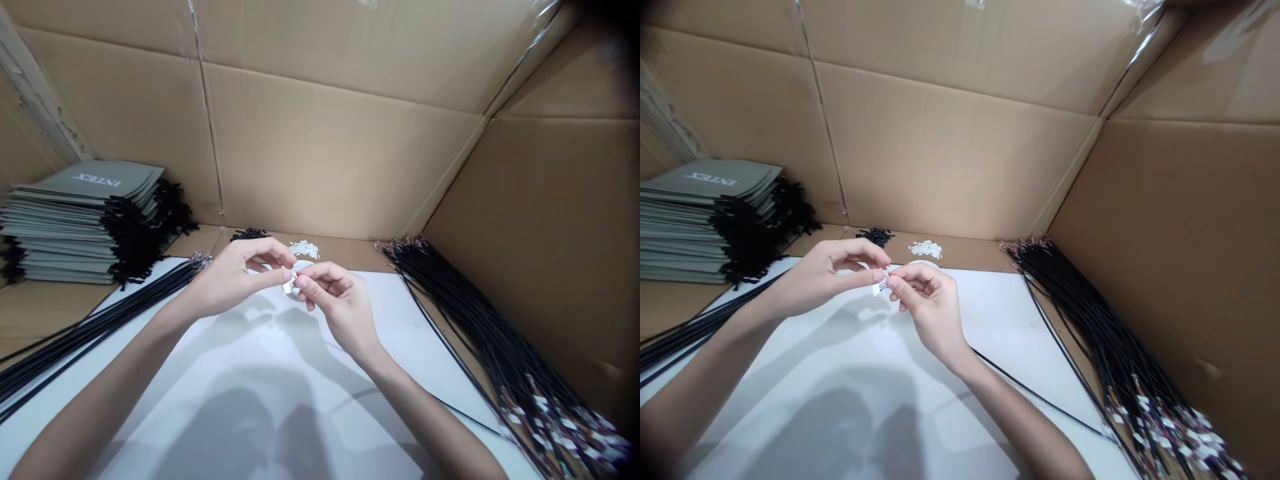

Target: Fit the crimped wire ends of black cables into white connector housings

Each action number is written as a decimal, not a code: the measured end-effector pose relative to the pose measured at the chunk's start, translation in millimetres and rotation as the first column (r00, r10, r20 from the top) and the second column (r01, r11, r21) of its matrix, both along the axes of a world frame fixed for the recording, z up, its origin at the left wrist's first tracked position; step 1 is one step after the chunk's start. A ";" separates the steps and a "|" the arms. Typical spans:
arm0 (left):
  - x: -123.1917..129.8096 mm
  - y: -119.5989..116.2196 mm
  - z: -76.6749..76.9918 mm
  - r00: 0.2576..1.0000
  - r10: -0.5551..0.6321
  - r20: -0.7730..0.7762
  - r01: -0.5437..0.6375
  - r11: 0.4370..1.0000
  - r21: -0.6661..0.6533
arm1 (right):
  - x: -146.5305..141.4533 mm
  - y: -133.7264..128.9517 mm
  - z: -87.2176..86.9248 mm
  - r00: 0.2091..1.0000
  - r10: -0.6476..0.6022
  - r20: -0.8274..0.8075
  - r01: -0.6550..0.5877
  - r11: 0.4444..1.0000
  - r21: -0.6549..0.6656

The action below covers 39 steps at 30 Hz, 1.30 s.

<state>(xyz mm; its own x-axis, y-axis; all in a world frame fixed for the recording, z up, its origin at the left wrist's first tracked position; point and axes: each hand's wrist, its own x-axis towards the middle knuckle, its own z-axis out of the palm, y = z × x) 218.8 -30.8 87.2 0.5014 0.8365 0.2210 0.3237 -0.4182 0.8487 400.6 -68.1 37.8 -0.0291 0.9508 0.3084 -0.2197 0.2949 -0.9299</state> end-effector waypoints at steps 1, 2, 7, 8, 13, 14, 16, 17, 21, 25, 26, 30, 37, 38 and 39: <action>-0.5 -1.2 0.1 1.000 0.004 0.014 -0.004 0.999 0.046 | 0.4 0.0 0.3 1.000 -0.010 0.000 0.010 1.000 0.009; -0.9 -2.7 0.0 1.000 0.011 0.024 -0.013 0.995 0.095 | 0.8 -0.2 0.8 1.000 -0.019 0.003 0.019 1.000 0.018; 0.1 -9.8 -3.0 0.998 0.052 0.032 -0.059 0.959 0.276 | 2.1 -2.1 2.9 0.999 -0.019 0.028 0.018 0.998 0.052; 0.6 -10.6 -3.7 0.998 0.052 0.034 -0.059 0.954 0.293 | 2.1 -2.6 3.0 0.999 -0.014 0.035 0.012 0.998 0.055; 1.5 -9.6 -4.0 0.998 0.017 0.058 -0.032 0.961 0.275 | 2.4 -3.8 3.4 0.999 0.016 0.042 -0.018 0.999 0.050; 1.5 -9.1 -3.6 0.998 0.010 0.063 -0.026 0.965 0.259 | 2.7 -3.9 3.8 0.999 0.024 0.038 -0.026 0.999 0.047; 1.6 -8.2 -3.2 0.998 -0.001 0.068 -0.015 0.972 0.234 | 3.3 -3.9 4.7 0.999 0.039 0.033 -0.040 0.998 0.041; 1.7 -7.9 -3.2 0.998 -0.006 0.070 -0.010 0.974 0.226 | 3.6 -3.8 5.1 0.999 0.043 0.030 -0.044 0.998 0.038; 2.8 -7.5 -3.5 0.998 -0.003 0.059 -0.010 0.976 0.219 | 3.5 -3.1 5.9 0.999 0.037 0.020 -0.037 0.999 0.037; 3.4 -8.0 -3.4 0.996 0.031 0.082 -0.049 0.972 0.228 | 2.8 -2.7 5.7 1.000 0.016 0.027 -0.017 0.999 0.041; 3.3 -8.3 -3.2 0.996 0.031 0.088 -0.051 0.972 0.229 | 2.7 -2.7 5.6 1.000 0.012 0.028 -0.013 0.999 0.043; 2.7 -9.2 -2.6 0.997 0.007 0.080 -0.026 0.971 0.236 | 2.1 -3.3 5.3 0.999 0.018 0.031 -0.020 0.998 0.054; 4.0 -8.6 -2.3 0.995 -0.024 0.093 0.012 0.992 0.126 | 1.1 -5.4 6.0 1.000 0.004 0.013 -0.006 0.996 0.094; 4.6 -8.6 -2.2 0.995 -0.026 0.101 0.016 0.995 0.101 | 0.9 -5.8 6.2 1.000 -0.005 0.011 0.004 0.994 0.107; 5.2 -8.6 -2.0 0.994 -0.029 0.108 0.020 0.997 0.076 | 0.7 -6.2 6.3 1.000 -0.016 0.009 0.014 0.993 0.121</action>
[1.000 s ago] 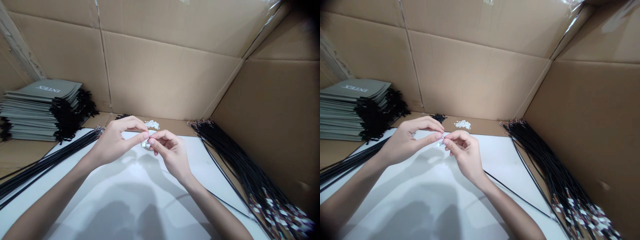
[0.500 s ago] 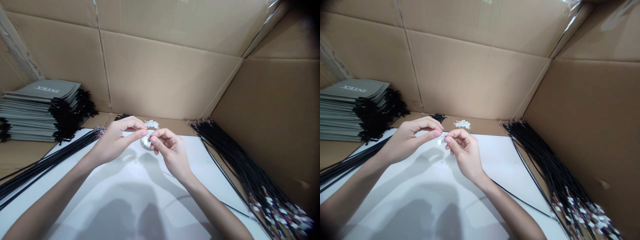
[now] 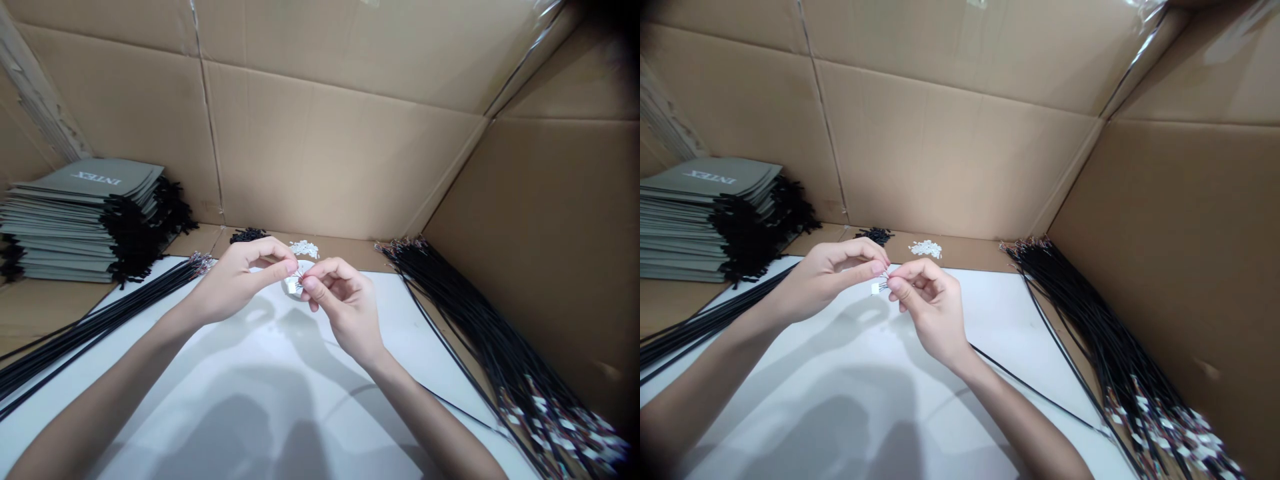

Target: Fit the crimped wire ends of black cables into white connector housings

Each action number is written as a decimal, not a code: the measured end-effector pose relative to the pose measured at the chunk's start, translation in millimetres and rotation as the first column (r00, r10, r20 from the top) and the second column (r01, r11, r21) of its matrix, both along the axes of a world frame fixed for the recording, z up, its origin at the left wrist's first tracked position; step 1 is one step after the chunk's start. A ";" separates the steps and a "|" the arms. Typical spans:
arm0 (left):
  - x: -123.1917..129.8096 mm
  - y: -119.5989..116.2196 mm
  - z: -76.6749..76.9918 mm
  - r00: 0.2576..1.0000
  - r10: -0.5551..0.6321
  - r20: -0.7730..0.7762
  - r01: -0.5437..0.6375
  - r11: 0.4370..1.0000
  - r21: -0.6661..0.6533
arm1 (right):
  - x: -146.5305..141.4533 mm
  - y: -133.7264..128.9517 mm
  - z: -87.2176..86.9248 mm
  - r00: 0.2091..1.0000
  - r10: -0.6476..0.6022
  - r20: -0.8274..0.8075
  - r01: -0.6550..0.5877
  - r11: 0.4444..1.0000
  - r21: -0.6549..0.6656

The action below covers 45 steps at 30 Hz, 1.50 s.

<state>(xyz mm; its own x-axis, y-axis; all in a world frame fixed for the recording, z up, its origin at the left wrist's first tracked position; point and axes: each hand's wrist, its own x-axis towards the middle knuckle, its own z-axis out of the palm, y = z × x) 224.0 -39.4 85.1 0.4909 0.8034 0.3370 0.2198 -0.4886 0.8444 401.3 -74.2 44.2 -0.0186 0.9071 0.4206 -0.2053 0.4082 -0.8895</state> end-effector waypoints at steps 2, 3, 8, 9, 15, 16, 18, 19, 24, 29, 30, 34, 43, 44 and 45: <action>0.9 0.1 0.7 1.000 -0.003 0.003 0.003 0.999 -0.052 | -0.3 -0.7 -0.4 1.000 -0.020 -0.004 0.020 0.999 0.031; 1.1 0.3 1.2 1.000 -0.003 -0.002 0.003 0.997 -0.078 | -0.4 -1.0 -1.0 1.000 -0.028 -0.004 0.028 0.998 0.047; -2.6 3.1 2.2 0.998 -0.041 -0.048 0.035 0.992 -0.124 | 0.4 -0.9 -5.8 0.999 -0.022 0.047 0.016 0.991 0.134; -3.7 3.3 2.0 0.999 -0.029 -0.038 0.026 0.996 -0.087 | 0.7 -0.6 -6.6 0.998 -0.023 0.061 0.014 0.990 0.140; -5.3 -5.0 1.9 0.997 0.076 -0.033 -0.063 0.957 0.283 | 1.6 -0.4 -8.0 0.991 -0.056 0.125 0.035 0.986 0.163; -4.9 -6.9 2.1 0.995 0.074 -0.059 -0.050 0.942 0.331 | 1.7 -0.5 -8.1 0.989 -0.064 0.134 0.040 0.985 0.170; -4.4 -9.4 2.1 0.992 0.074 -0.104 -0.024 0.908 0.419 | 1.8 -0.5 -8.1 0.988 -0.068 0.142 0.046 0.987 0.156; -4.3 -9.9 2.0 0.990 0.078 -0.117 -0.014 0.884 0.468 | 2.0 -0.1 -8.1 0.988 -0.062 0.138 0.044 0.990 0.132; -3.4 -7.0 -1.2 0.986 0.112 -0.121 -0.001 0.737 0.676 | 6.0 3.6 -4.4 0.990 0.013 0.139 -0.018 0.999 0.038; -1.3 -0.3 -7.7 0.991 0.116 -0.063 -0.050 0.770 0.636 | 11.1 5.5 3.6 0.983 0.024 0.181 -0.035 0.998 0.056; -1.0 1.0 -9.1 0.992 0.113 -0.055 -0.053 0.774 0.631 | 11.7 5.6 4.7 0.983 0.033 0.178 -0.045 0.997 0.062; 0.3 2.8 -12.0 0.996 0.076 -0.041 -0.031 0.761 0.648 | 13.2 6.6 5.4 0.982 0.062 0.180 -0.078 0.994 0.082; 2.6 -7.4 -2.1 0.995 0.094 -0.015 -0.094 0.995 0.022 | 16.5 1.8 6.3 0.921 -0.248 0.302 0.160 0.945 0.286; 3.4 -7.8 -1.5 0.999 0.054 -0.004 -0.054 0.998 -0.037 | 16.7 0.8 6.5 0.907 -0.276 0.317 0.175 0.934 0.312; 4.5 -8.1 -1.3 0.999 0.025 0.023 -0.023 0.996 -0.088 | 17.0 -0.2 6.8 0.894 -0.303 0.331 0.187 0.922 0.339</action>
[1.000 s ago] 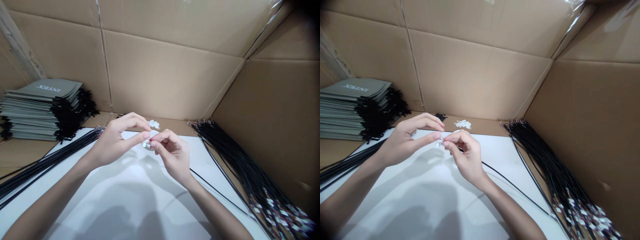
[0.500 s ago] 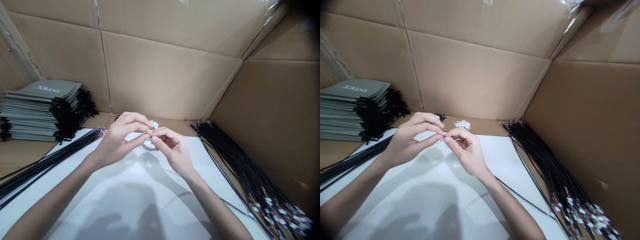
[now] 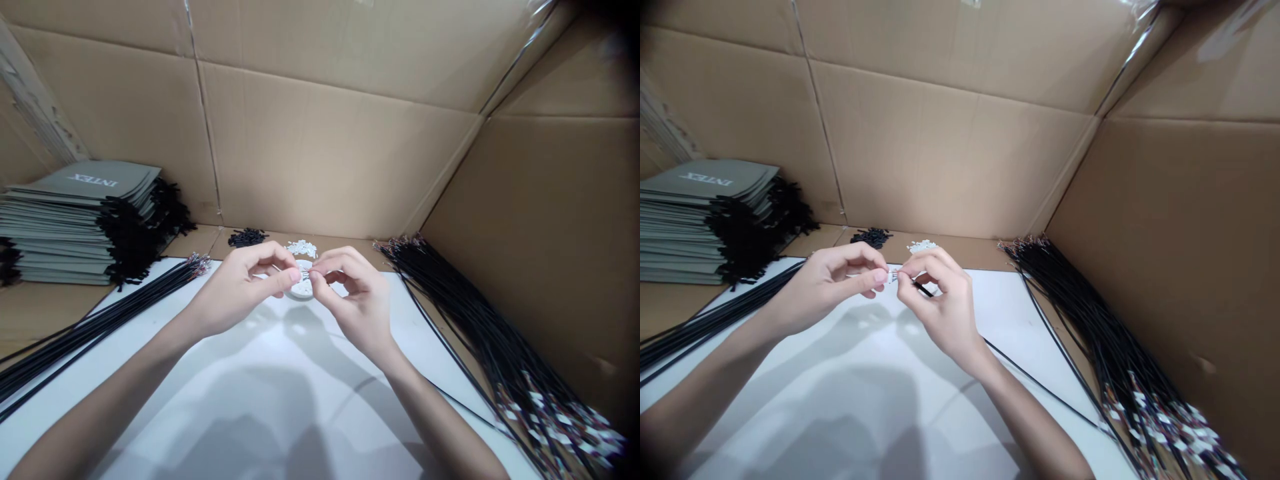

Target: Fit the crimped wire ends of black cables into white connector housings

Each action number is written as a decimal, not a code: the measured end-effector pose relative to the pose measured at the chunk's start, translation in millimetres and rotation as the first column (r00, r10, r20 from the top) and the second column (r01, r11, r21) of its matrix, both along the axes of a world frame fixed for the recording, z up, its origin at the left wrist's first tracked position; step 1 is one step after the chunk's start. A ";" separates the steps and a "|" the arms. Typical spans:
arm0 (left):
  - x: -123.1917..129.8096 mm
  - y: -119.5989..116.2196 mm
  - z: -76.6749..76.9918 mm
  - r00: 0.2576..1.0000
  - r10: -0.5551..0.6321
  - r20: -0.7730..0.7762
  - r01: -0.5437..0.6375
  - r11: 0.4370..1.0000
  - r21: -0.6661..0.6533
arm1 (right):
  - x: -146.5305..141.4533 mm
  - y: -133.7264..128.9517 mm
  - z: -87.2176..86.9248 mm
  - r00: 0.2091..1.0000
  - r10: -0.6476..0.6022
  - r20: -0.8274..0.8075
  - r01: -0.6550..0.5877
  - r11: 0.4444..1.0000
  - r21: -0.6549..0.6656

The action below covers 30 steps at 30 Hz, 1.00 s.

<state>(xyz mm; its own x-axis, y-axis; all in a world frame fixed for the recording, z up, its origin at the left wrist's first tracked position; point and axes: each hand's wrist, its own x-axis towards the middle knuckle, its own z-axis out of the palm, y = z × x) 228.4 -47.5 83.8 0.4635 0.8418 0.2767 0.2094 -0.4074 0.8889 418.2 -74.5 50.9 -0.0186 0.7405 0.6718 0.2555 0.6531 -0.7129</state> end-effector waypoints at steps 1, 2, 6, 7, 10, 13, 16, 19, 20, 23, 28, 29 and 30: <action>1.3 0.0 -0.1 0.999 -0.015 0.034 0.017 0.999 -0.042 | 0.3 -0.8 0.2 1.000 -0.022 0.021 0.022 0.999 0.026; 2.7 0.2 -0.6 0.998 -0.020 0.065 0.025 0.997 -0.076 | 0.5 -1.5 0.5 0.998 -0.046 0.043 0.044 0.998 0.053; 7.7 0.8 -4.5 0.993 0.001 0.122 0.009 0.997 -0.083 | 1.6 -2.7 2.5 0.984 -0.131 0.120 0.111 0.981 0.161; 8.3 0.2 -5.4 0.991 0.017 0.134 -0.014 1.000 -0.026 | 1.7 -2.7 3.0 0.980 -0.146 0.135 0.120 0.975 0.187; 8.4 -3.8 -6.6 0.987 0.075 0.142 -0.107 0.967 0.231 | 1.9 -2.7 3.7 0.965 -0.187 0.183 0.138 0.958 0.252; 7.1 -8.8 -5.8 0.989 0.135 0.062 -0.149 0.893 0.426 | 1.5 -2.8 2.8 0.952 -0.204 0.228 0.129 0.944 0.305; 6.0 -11.3 -5.4 0.985 0.173 0.007 -0.157 0.872 0.464 | 0.8 -2.9 1.4 0.946 -0.203 0.252 0.111 0.935 0.335; 5.4 -11.0 -6.1 0.985 0.169 -0.024 -0.143 0.896 0.419 | 0.7 -2.9 0.8 0.950 -0.191 0.248 0.104 0.940 0.326; 5.4 -10.4 -6.4 0.985 0.167 -0.029 -0.142 0.903 0.406 | 0.9 -2.9 1.0 0.955 -0.178 0.239 0.099 0.947 0.306; 5.7 -8.3 -7.8 0.984 0.174 -0.030 -0.145 0.896 0.419 | 2.3 -2.0 2.1 0.980 -0.088 0.178 0.061 0.987 0.152; 7.7 -6.2 -11.1 0.985 0.171 -0.014 -0.141 0.857 0.496 | 7.3 3.7 3.3 0.988 0.135 -0.068 -0.144 0.978 -0.152; 8.1 -6.6 -11.3 0.985 0.172 -0.014 -0.142 0.854 0.500 | 8.2 5.2 3.4 0.980 0.169 -0.102 -0.185 0.966 -0.181; 8.2 -7.0 -11.3 0.985 0.174 -0.013 -0.144 0.853 0.501 | 9.0 6.4 3.6 0.973 0.197 -0.124 -0.219 0.955 -0.201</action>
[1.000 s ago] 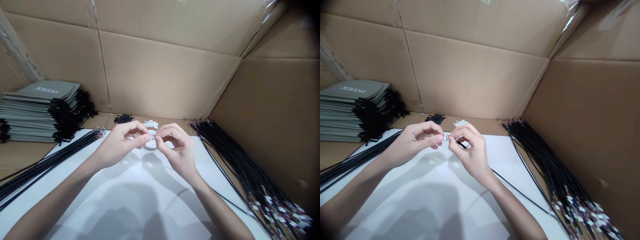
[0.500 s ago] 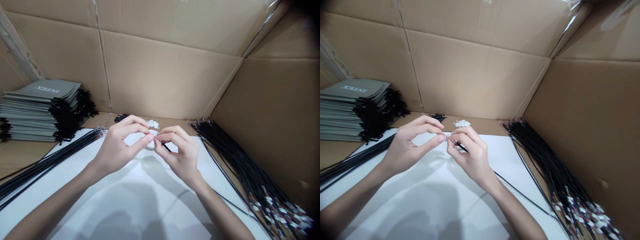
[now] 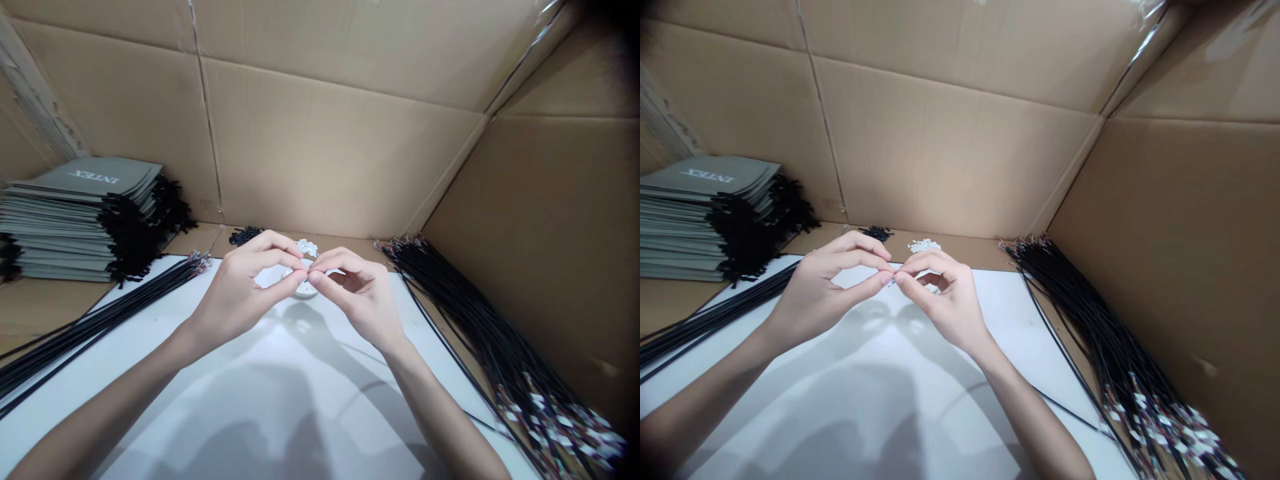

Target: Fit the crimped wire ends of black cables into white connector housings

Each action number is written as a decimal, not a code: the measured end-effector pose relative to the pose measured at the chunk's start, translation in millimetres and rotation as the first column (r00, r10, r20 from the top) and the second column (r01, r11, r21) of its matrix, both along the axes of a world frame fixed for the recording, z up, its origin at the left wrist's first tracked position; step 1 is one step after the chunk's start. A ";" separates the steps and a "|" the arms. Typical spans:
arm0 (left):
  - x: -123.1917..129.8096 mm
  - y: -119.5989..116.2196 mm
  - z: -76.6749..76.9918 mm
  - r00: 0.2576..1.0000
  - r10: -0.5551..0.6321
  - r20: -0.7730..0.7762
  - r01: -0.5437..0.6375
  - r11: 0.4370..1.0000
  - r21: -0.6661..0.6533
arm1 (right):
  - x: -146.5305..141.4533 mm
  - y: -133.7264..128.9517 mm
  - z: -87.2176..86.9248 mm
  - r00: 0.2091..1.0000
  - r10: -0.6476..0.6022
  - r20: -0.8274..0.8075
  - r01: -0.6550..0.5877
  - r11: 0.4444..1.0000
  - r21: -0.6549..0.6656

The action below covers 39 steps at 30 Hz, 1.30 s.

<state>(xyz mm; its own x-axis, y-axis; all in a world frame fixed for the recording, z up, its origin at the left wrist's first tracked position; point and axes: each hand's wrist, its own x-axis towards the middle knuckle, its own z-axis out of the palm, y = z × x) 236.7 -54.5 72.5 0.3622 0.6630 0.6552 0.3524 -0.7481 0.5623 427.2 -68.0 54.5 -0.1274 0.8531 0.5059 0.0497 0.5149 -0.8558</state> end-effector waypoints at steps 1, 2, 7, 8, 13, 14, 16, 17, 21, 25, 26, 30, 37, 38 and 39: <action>0.0 -0.5 0.3 1.000 -0.002 0.002 0.002 1.000 -0.002 | 0.6 1.0 0.2 1.000 0.020 -0.008 -0.020 1.000 -0.012; -0.2 -1.0 0.9 1.000 -0.004 0.008 0.004 1.000 -0.008 | 1.1 1.6 0.5 1.000 0.027 -0.007 -0.027 1.000 -0.010; -3.7 0.1 5.7 0.995 0.016 0.094 0.013 0.952 -0.307 | 2.1 -0.8 2.5 0.995 -0.090 0.049 0.083 0.988 0.128; -4.3 0.8 6.7 0.993 0.001 0.121 0.048 0.914 -0.402 | 2.0 -2.0 2.8 0.991 -0.120 0.064 0.109 0.981 0.158; -2.0 2.9 9.8 0.955 -0.113 0.273 0.272 0.699 -0.662 | 0.6 -8.0 4.9 0.939 -0.296 0.178 0.213 0.903 0.374; -1.1 3.2 9.8 0.947 -0.113 0.301 0.296 0.673 -0.678 | 0.2 -9.2 5.9 0.921 -0.333 0.202 0.223 0.876 0.428; 0.0 4.0 9.1 0.925 -0.104 0.366 0.347 0.628 -0.697 | -0.4 -12.0 8.8 0.894 -0.380 0.237 0.216 0.829 0.515; 0.2 4.5 8.4 0.911 -0.095 0.402 0.374 0.603 -0.705 | -0.6 -13.7 10.5 0.887 -0.390 0.248 0.204 0.812 0.547; -0.9 6.8 4.6 0.846 -0.073 0.528 0.494 0.477 -0.727 | -0.3 -22.1 17.8 0.859 -0.405 0.313 0.146 0.780 0.609; -1.2 9.3 0.7 0.810 -0.121 0.574 0.563 0.438 -0.701 | 0.5 -28.0 21.7 0.827 -0.419 0.374 0.122 0.784 0.608; -1.1 9.9 -0.1 0.804 -0.136 0.578 0.572 0.439 -0.693 | 0.7 -28.7 22.1 0.824 -0.422 0.377 0.125 0.786 0.606; -0.6 11.2 -2.5 0.793 -0.179 0.583 0.593 0.449 -0.668 | 1.4 -30.0 22.4 0.816 -0.437 0.377 0.153 0.794 0.589; -0.3 9.8 -3.0 0.815 -0.172 0.553 0.557 0.493 -0.668 | 1.6 -31.5 22.2 0.818 -0.436 0.377 0.193 0.824 0.533; -0.2 9.7 -2.9 0.818 -0.169 0.550 0.553 0.499 -0.668 | 1.5 -31.5 22.1 0.819 -0.435 0.375 0.196 0.825 0.529; 0.0 9.6 -2.8 0.819 -0.168 0.549 0.550 0.502 -0.667 | 1.5 -31.4 22.0 0.819 -0.436 0.372 0.201 0.826 0.527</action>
<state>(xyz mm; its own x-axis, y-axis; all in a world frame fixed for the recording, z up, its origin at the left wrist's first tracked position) 236.7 -44.9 69.7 0.5545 0.8277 0.0859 -0.2149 0.0427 0.9757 428.7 -99.5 76.5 -0.2047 0.5799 0.7886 0.6036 0.7090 -0.3647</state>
